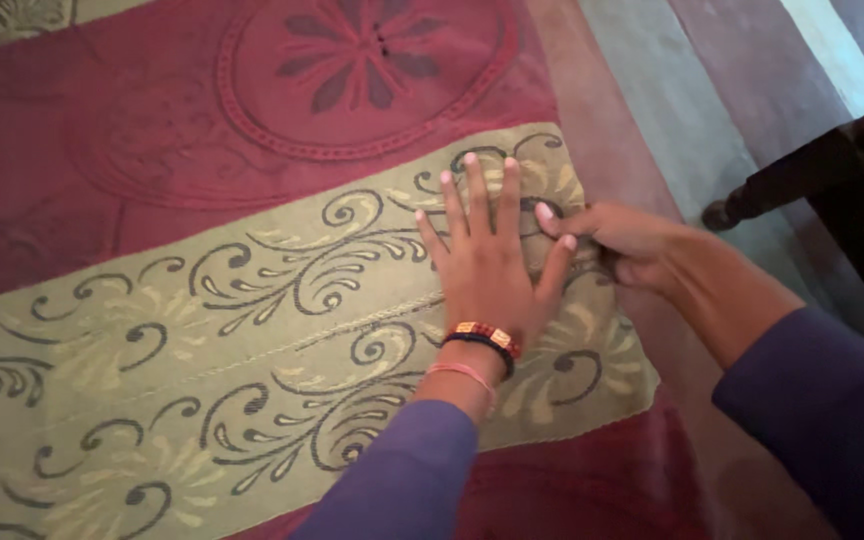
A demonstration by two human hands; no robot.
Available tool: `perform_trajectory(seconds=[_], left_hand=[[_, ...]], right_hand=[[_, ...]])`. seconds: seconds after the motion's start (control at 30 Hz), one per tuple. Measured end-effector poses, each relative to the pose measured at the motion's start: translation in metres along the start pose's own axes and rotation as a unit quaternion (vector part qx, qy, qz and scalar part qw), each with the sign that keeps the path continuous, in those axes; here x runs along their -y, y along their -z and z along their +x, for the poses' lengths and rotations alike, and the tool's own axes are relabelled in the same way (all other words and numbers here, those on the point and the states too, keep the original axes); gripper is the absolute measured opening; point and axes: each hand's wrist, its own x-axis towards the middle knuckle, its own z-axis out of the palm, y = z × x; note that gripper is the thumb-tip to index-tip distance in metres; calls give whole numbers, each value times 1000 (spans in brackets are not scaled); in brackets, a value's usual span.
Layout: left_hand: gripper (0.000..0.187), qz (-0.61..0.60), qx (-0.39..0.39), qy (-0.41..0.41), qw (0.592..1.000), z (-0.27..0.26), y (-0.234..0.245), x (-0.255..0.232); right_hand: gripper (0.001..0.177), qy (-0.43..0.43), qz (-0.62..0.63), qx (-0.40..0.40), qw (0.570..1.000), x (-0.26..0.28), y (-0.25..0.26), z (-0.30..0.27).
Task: The person smooths a large patterned bedsheet on a bed, then folds it lengthwise multiple times. Finally, the person places a floral pillowcase on a pillow and adjusts it.
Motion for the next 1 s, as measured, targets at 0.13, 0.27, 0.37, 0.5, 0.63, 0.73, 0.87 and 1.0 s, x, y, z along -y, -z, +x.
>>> perform_trajectory(seconds=[0.13, 0.27, 0.37, 0.5, 0.63, 0.73, 0.87, 1.0], left_hand=[[89, 42, -2, -32, 999, -4, -10, 13], [93, 78, 30, -32, 996, -2, -16, 16], [102, 96, 115, -19, 989, 8, -7, 15], [121, 89, 311, 28, 946, 24, 13, 13], [139, 90, 385, 32, 918, 23, 30, 13], [131, 81, 369, 29, 925, 7, 31, 12], [129, 85, 341, 19, 936, -8, 23, 14], [131, 117, 349, -30, 929, -20, 25, 22]], right_hand=[[57, 18, 6, -63, 998, -8, -8, -5], [50, 40, -39, -225, 973, -18, -27, -10], [44, 128, -93, -296, 942, -22, -39, -16], [41, 240, -265, -373, 856, -39, -49, -37], [47, 263, -359, -455, 771, -59, -52, -65], [66, 147, -428, -451, 769, -73, -49, -76], [82, 99, -482, -451, 745, -84, -47, -62], [98, 105, -490, -487, 715, -106, -68, -47]])
